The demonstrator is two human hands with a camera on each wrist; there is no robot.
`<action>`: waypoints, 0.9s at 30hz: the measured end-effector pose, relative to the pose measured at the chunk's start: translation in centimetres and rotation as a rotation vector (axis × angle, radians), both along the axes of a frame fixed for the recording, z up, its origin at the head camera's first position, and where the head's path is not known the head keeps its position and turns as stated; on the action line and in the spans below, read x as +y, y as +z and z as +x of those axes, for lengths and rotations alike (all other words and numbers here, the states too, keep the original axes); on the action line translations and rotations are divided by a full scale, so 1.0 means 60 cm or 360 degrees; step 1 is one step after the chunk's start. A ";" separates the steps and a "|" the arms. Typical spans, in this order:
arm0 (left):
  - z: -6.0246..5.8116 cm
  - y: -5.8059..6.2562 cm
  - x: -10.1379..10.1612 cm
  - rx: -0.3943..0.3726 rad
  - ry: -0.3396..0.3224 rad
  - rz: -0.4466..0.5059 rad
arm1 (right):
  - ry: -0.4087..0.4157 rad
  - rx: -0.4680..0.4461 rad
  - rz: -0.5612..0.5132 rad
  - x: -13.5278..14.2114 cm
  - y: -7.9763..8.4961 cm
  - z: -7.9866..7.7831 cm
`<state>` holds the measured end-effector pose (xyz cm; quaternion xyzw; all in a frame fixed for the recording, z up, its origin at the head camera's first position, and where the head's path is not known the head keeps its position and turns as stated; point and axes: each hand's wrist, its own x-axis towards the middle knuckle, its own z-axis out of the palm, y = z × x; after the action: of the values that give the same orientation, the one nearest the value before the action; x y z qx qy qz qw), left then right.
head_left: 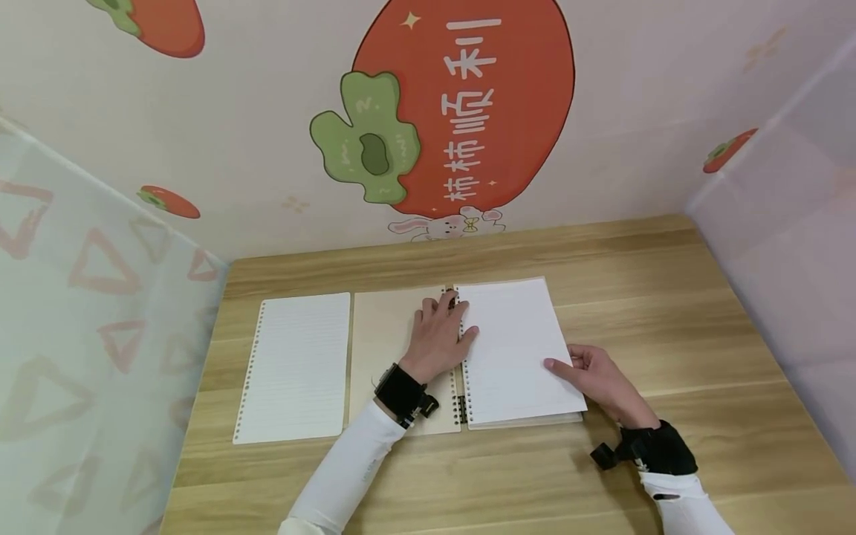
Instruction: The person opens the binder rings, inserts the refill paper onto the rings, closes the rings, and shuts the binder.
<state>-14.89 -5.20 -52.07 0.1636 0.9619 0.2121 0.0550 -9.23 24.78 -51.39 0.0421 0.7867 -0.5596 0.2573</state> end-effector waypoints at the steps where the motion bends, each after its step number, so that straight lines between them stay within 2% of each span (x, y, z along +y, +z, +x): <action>1: 0.000 0.000 0.000 0.0001 0.0000 0.0007 | 0.0003 0.0004 -0.0005 0.000 0.000 0.002; 9: 0.004 0.009 -0.004 -0.0013 -0.0033 0.0042 | 0.0036 0.0079 0.0050 0.002 0.000 0.010; 14: 0.020 0.025 -0.010 0.0023 -0.0100 0.0038 | 0.0051 0.0106 0.0086 0.001 0.000 0.008; 17: 0.040 0.037 -0.016 0.0065 -0.0177 0.0061 | 0.0046 0.0101 0.0095 0.000 0.002 0.008; 21: 0.076 0.047 -0.028 0.0100 -0.0308 0.0066 | 0.0052 0.0106 0.0127 -0.001 0.003 0.010; 27: 0.128 0.045 -0.048 0.0142 -0.0458 0.0076 | 0.0071 0.0128 0.0147 0.002 0.000 0.012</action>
<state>-7.20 -8.09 -49.35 0.3105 0.9246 0.2173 0.0381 -8.51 24.88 -51.37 0.0139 0.8222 -0.5180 0.2356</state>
